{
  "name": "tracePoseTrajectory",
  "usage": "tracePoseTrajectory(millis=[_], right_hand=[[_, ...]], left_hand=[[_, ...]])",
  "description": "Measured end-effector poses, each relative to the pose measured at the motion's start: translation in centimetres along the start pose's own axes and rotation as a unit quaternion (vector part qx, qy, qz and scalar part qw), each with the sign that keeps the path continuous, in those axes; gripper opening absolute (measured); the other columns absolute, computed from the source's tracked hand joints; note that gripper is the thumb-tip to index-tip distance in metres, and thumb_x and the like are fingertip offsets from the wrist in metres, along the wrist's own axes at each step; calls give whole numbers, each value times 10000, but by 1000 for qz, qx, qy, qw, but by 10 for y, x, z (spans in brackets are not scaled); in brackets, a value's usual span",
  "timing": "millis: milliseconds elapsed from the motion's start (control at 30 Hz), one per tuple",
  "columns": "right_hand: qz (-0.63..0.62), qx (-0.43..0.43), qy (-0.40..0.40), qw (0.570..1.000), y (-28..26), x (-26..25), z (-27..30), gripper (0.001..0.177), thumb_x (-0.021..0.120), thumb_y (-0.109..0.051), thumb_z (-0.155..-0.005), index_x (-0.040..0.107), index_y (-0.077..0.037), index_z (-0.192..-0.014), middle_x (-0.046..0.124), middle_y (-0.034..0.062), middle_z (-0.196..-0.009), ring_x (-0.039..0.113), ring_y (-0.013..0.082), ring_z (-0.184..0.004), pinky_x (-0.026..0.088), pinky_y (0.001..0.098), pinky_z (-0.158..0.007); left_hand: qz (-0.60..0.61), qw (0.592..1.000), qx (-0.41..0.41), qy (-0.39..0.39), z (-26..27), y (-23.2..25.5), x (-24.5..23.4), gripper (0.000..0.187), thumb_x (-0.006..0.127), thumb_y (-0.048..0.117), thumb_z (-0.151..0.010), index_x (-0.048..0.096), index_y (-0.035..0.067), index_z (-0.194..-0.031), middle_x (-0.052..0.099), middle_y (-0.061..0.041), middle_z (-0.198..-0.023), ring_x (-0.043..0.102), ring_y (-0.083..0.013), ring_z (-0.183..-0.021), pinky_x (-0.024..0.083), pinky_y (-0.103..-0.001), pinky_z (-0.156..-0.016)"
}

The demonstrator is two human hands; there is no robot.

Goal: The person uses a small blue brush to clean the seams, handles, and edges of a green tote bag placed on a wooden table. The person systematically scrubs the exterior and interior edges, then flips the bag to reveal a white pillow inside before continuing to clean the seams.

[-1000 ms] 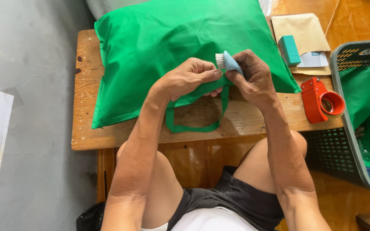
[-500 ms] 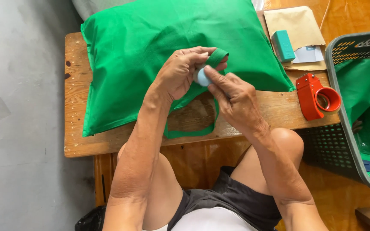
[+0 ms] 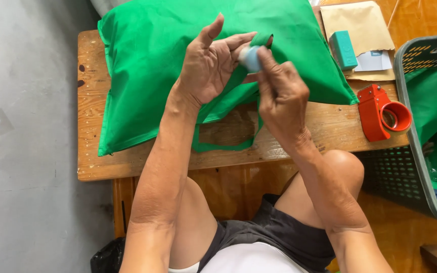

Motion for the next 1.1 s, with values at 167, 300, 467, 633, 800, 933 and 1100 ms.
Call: tracePoseTrajectory(millis=[167,300,467,633,800,933,1100], right_hand=[[24,-2,-13,1000,16,13,8,410,575,-29,-1157,515,-174,-1536,547,108,-998,550,248,-834,498,366,-799],[-57,-26,-89,994,-1,35,16,426,596,40,-1114,553,-137,-1498,540,79,-960,564,219,-821,524,332,-800],[-57,-14,28,998,13,18,-5,393,614,29,-1136,543,-140,-1484,698,141,-1042,818,234,-901,553,293,-699],[-77,-37,-116,990,7,59,19,465,571,86,-1086,535,-117,-1502,554,107,-951,602,234,-790,546,344,-755],[-6,-22,-17,1000,25,43,-1,368,616,-5,-1133,580,-122,-1480,480,64,-896,466,225,-803,440,370,-722],[-6,-16,-50,999,35,63,5,439,532,30,-1134,511,-150,-1535,489,93,-986,529,238,-858,501,371,-796],[1,-17,-203,979,34,106,26,570,504,72,-1050,462,-144,-1576,432,87,-917,471,270,-731,450,415,-658]], left_hand=[[1,998,-19,-58,1,6,12,851,582,581,-872,543,-72,-1418,700,-135,-1301,656,-227,-1217,531,-427,-1046],[21,999,-25,10,4,9,3,915,649,537,-784,498,-86,-1437,658,-161,-1355,645,-288,-1259,619,-470,-927],[-13,999,52,0,-2,18,-10,826,691,435,-860,477,-88,-1463,696,-148,-1153,673,-174,-1079,518,-265,-952],[-85,996,34,-15,5,24,-13,695,633,459,-911,503,200,-1542,659,-153,-1406,643,-327,-1388,654,-384,-923],[-226,968,108,-28,-14,32,-37,412,612,126,-970,616,-17,-1356,652,-158,-1380,712,-246,-1142,578,-314,-1020],[-289,940,181,-13,-23,37,-59,322,583,-20,-976,661,9,-1287,696,-174,-1298,697,-259,-1210,590,-321,-1056],[-301,918,257,-3,-30,38,-68,321,586,-162,-912,684,4,-1169,734,-163,-1140,736,-264,-1115,641,-331,-996]])
Point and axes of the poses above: each hand's wrist, its own z-axis away from the middle knuckle, its own x-axis out of the palm, y = z × x, the point moved 8 cm from there along -z, towards the middle knuckle
